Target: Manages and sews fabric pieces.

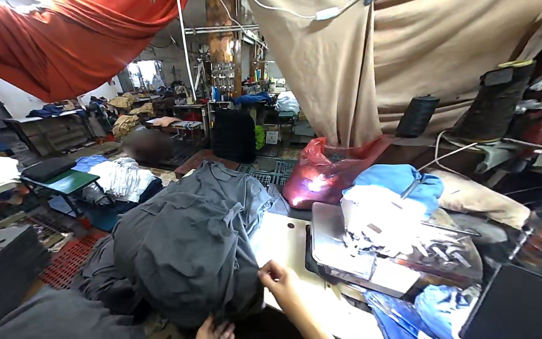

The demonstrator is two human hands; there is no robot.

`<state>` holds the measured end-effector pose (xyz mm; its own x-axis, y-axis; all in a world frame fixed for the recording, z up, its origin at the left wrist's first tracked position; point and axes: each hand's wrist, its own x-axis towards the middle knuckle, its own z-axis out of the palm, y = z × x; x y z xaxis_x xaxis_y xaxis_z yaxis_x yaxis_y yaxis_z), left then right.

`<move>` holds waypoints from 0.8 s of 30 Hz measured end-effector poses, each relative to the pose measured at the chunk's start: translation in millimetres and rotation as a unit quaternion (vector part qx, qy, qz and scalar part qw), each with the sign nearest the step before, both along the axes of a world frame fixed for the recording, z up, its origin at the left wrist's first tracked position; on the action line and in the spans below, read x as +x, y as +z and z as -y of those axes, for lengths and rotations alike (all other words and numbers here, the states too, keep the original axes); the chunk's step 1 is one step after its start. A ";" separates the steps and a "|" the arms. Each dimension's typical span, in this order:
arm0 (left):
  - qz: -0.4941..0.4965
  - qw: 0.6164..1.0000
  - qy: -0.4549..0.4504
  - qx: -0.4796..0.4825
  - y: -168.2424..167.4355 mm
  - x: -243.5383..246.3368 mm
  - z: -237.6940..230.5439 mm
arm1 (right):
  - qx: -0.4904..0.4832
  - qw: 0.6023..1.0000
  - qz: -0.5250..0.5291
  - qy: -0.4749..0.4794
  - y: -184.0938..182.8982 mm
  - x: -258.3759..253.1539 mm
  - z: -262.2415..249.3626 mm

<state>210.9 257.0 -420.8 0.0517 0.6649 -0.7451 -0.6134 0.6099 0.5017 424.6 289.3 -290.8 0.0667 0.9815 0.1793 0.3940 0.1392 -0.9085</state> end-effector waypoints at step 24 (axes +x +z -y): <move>-0.272 0.738 0.439 0.434 263.4 -161.9 -14.6 | 0.218 0.932 0.287 -0.039 -107.7 -1.3 9.6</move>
<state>48.9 271.6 -157.4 -0.8337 0.5026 0.2288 -0.1450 -0.5990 0.7875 423.3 279.6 -398.5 -0.0952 0.8035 0.5877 0.8219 0.3965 -0.4089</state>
